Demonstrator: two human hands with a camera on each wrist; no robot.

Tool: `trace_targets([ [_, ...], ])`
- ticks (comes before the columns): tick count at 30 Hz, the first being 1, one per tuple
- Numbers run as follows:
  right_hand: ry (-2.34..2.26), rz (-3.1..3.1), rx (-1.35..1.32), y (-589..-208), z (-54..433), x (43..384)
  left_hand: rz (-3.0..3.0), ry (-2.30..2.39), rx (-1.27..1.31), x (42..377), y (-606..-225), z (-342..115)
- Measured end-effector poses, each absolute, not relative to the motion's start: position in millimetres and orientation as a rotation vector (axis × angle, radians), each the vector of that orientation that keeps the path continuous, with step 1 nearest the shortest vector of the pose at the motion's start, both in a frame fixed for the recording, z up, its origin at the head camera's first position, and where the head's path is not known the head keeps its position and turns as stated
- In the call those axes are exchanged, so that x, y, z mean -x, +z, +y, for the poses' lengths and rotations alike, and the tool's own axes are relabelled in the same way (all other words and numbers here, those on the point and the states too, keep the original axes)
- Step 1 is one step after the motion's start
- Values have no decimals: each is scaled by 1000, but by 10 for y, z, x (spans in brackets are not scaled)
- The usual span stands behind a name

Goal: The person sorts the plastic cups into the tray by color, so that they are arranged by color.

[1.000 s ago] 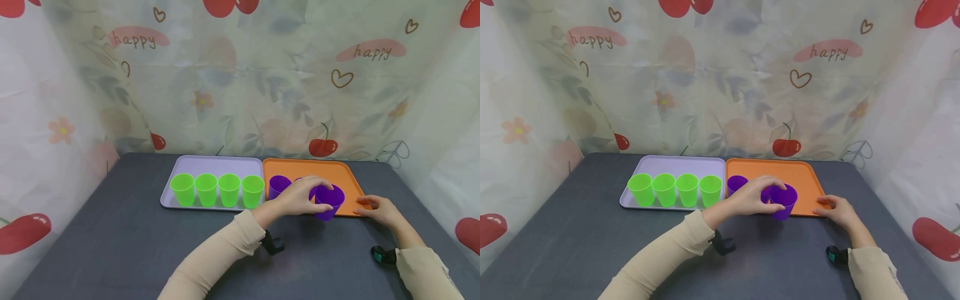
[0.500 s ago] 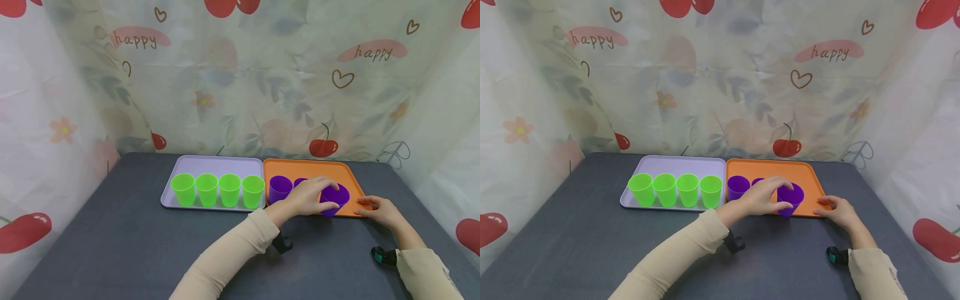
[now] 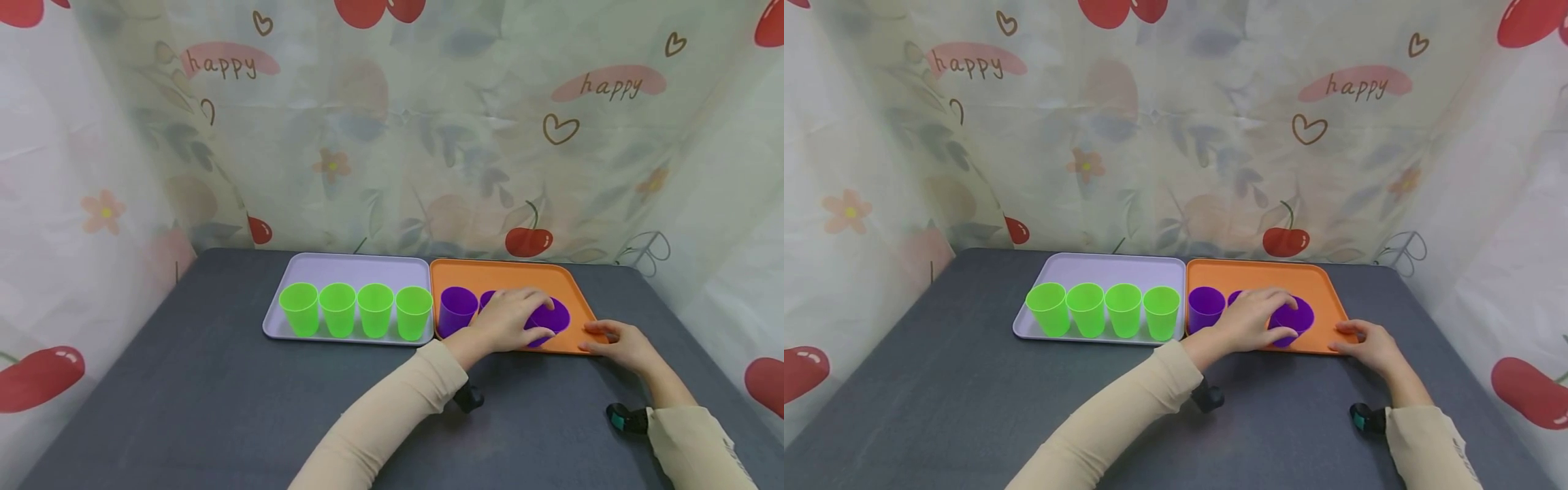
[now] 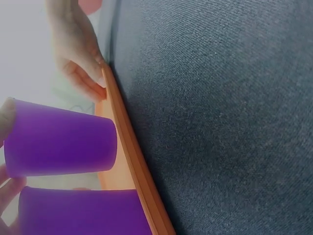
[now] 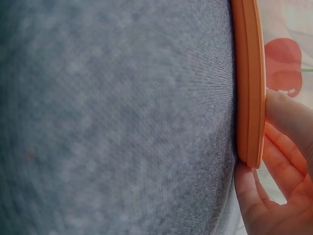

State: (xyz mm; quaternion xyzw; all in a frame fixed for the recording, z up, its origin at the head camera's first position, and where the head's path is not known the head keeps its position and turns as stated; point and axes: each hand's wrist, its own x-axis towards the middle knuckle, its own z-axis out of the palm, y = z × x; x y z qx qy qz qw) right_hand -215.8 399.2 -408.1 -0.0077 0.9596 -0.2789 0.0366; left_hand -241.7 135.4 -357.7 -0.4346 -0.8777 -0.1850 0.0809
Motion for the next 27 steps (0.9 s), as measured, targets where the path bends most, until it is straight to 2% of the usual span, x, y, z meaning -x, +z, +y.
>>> trace_targets([
  [27,-870,2929,11,-4088,4008,2168,-2748,-191,1110,2453,-3660,1458],
])
